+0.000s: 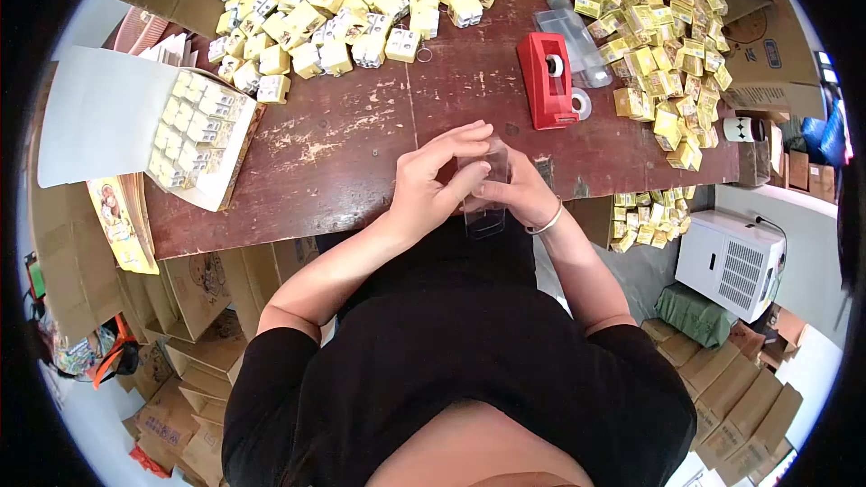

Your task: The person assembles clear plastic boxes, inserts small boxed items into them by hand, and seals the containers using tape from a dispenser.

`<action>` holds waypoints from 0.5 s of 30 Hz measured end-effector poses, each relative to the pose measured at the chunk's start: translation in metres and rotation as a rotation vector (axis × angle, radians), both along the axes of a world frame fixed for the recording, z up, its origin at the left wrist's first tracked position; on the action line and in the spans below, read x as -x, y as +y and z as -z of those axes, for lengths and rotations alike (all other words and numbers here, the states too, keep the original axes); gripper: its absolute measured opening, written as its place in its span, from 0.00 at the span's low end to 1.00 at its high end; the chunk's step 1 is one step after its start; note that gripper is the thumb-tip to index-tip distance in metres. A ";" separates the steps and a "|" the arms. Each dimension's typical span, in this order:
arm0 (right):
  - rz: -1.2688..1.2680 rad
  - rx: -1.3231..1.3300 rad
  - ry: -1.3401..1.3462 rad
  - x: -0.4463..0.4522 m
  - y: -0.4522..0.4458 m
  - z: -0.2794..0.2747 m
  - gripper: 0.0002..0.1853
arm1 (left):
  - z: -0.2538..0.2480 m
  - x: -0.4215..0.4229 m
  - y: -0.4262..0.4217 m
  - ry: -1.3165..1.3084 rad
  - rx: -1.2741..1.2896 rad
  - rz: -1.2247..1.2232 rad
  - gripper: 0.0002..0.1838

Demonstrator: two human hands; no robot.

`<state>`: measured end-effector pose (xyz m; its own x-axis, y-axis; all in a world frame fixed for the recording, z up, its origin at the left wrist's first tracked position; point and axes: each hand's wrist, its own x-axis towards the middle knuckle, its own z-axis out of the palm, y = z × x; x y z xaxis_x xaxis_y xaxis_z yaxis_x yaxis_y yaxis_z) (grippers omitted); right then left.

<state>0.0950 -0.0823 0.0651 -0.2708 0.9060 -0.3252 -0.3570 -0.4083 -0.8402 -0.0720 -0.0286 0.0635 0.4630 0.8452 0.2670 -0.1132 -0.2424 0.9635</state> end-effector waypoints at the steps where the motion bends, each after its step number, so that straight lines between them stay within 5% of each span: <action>1: 0.003 0.015 0.019 -0.001 -0.001 0.003 0.31 | 0.000 0.000 0.001 -0.001 -0.002 0.002 0.11; 5: 0.026 0.004 -0.016 0.001 -0.004 0.004 0.32 | -0.005 0.005 0.007 0.029 -0.030 0.092 0.08; 7: -0.035 -0.196 -0.341 -0.007 0.005 -0.004 0.35 | -0.016 0.006 0.019 0.063 -0.021 0.249 0.09; 9: -0.040 -0.222 -0.426 -0.017 0.011 -0.027 0.34 | -0.035 0.006 0.033 0.145 -0.030 0.397 0.13; 10: -0.071 -0.256 -0.480 -0.027 0.015 -0.027 0.29 | -0.032 0.009 0.040 0.051 0.225 0.365 0.22; 13: 0.328 -0.245 0.054 -0.047 0.010 -0.037 0.22 | -0.002 0.016 0.079 -0.458 0.522 -0.045 0.26; 15: 0.537 -0.185 0.256 -0.044 0.006 -0.042 0.22 | 0.015 0.004 0.068 -0.259 0.419 0.064 0.35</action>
